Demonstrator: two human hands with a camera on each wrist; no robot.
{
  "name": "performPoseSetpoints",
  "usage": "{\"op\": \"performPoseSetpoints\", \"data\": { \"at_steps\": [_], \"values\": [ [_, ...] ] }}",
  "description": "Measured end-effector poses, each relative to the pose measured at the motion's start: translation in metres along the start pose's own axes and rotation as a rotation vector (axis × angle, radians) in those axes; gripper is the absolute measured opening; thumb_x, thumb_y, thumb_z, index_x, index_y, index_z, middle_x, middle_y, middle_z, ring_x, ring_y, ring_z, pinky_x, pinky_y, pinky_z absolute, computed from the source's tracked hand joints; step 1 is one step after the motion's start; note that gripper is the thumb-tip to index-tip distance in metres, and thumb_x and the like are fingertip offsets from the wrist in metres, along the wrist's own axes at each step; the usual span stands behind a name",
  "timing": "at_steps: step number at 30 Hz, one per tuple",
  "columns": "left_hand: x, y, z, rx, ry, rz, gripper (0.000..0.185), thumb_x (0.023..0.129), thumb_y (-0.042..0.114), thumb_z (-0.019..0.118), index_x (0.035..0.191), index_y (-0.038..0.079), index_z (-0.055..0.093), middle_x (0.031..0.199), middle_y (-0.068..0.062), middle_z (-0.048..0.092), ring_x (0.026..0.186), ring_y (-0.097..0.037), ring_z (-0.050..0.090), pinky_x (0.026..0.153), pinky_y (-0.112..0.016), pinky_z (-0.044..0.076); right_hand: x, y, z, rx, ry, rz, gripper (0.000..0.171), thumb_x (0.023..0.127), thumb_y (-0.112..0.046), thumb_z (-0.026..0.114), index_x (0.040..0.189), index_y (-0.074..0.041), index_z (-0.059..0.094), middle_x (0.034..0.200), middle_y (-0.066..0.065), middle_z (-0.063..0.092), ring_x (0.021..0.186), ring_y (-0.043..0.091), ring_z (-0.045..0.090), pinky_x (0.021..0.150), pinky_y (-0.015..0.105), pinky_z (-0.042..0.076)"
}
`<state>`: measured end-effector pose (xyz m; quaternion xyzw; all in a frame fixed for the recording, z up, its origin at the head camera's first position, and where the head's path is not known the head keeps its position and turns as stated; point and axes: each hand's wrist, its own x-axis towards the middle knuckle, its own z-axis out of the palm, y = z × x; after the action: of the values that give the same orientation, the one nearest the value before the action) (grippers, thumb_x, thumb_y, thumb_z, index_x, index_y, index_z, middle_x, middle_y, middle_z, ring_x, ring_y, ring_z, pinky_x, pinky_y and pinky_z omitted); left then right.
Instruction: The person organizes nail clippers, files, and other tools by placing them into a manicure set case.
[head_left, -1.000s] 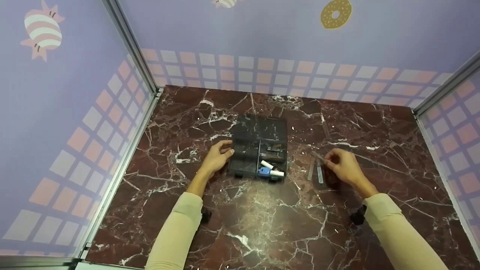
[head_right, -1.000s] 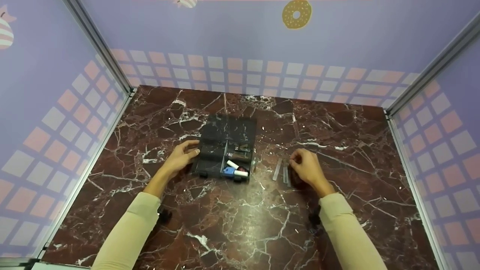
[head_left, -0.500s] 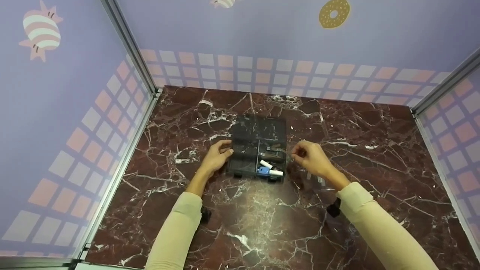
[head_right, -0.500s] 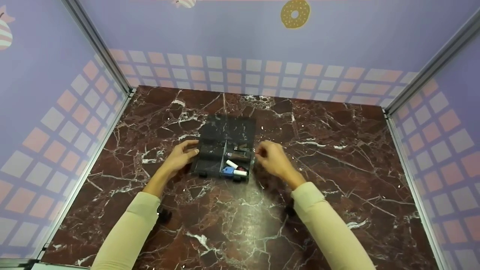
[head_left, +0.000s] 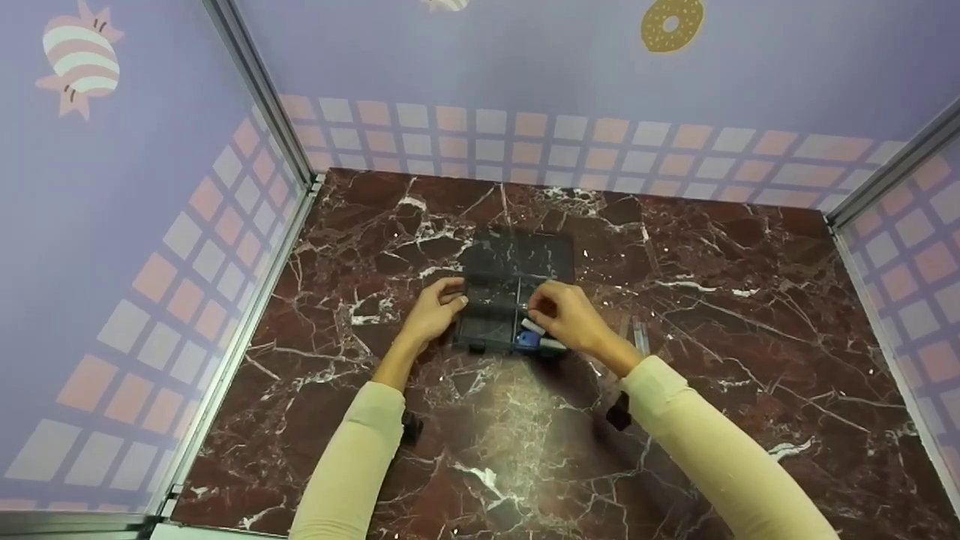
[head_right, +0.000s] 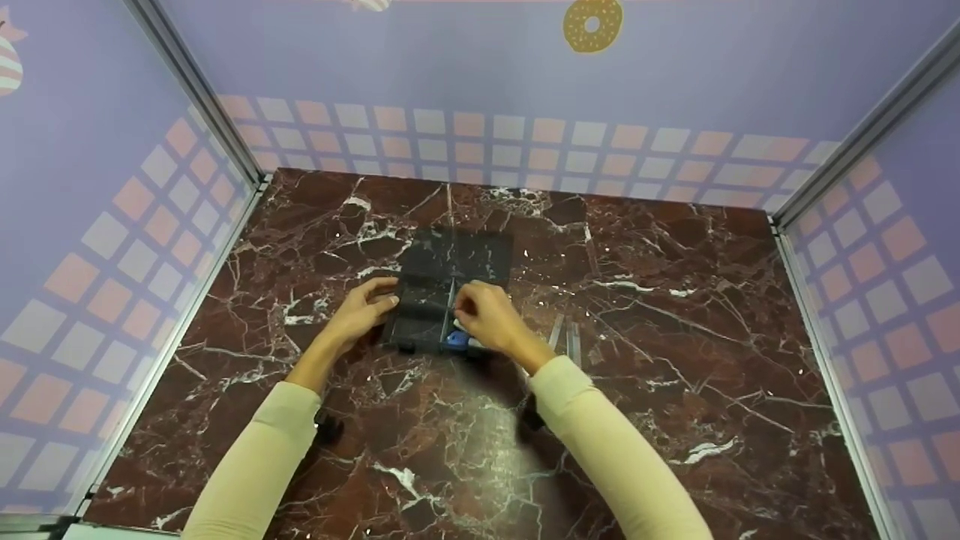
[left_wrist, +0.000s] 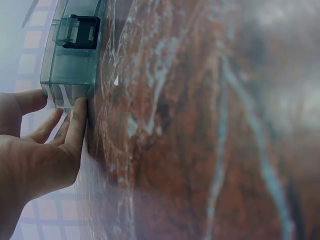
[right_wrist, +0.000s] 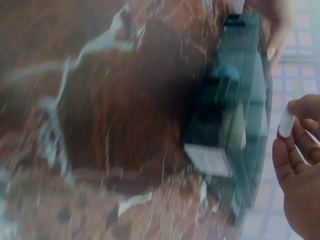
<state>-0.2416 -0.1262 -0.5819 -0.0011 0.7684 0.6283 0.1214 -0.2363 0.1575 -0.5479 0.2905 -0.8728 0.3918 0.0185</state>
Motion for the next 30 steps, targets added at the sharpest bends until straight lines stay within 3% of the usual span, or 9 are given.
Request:
{"op": "performPoseSetpoints", "data": {
  "at_steps": [9,16,25,30],
  "values": [
    [0.001,0.003,0.0,-0.008,0.002,0.009,0.048,0.109,0.009,0.06,0.155,0.002,0.05,0.154,-0.021,0.052,0.141,-0.034,0.054,0.108,-0.048,0.052,0.016,-0.013,0.027,0.035,0.028,-0.016,0.008,0.096,-0.004,0.078,0.094,-0.009,0.072,0.09,0.003,0.068,0.075,0.014,0.062,0.066,0.03,0.053],
    [0.001,0.001,-0.001,-0.025,0.001,-0.004,0.048,0.108,0.01,0.062,0.154,0.003,0.052,0.152,-0.021,0.055,0.139,-0.033,0.055,0.107,-0.047,0.053,0.019,-0.02,0.042,0.049,-0.005,-0.01,0.008,0.096,-0.004,0.078,0.093,-0.009,0.073,0.09,0.003,0.069,0.077,0.013,0.062,0.068,0.03,0.054],
    [0.0,0.0,-0.003,-0.059,0.0,-0.007,0.048,0.108,0.008,0.062,0.154,0.001,0.051,0.152,-0.022,0.054,0.14,-0.034,0.054,0.11,-0.049,0.051,0.02,-0.022,0.05,0.027,-0.017,0.004,0.007,0.095,-0.005,0.077,0.092,-0.009,0.072,0.089,0.003,0.068,0.077,0.015,0.063,0.069,0.03,0.053],
    [0.003,-0.001,-0.001,-0.09,-0.009,-0.007,0.047,0.108,0.008,0.062,0.153,0.0,0.052,0.153,-0.022,0.053,0.142,-0.034,0.053,0.111,-0.046,0.051,0.018,-0.023,0.042,0.073,0.015,0.019,0.006,0.094,-0.005,0.08,0.095,-0.006,0.074,0.092,0.005,0.069,0.079,0.016,0.065,0.071,0.031,0.056]
  ]
}}
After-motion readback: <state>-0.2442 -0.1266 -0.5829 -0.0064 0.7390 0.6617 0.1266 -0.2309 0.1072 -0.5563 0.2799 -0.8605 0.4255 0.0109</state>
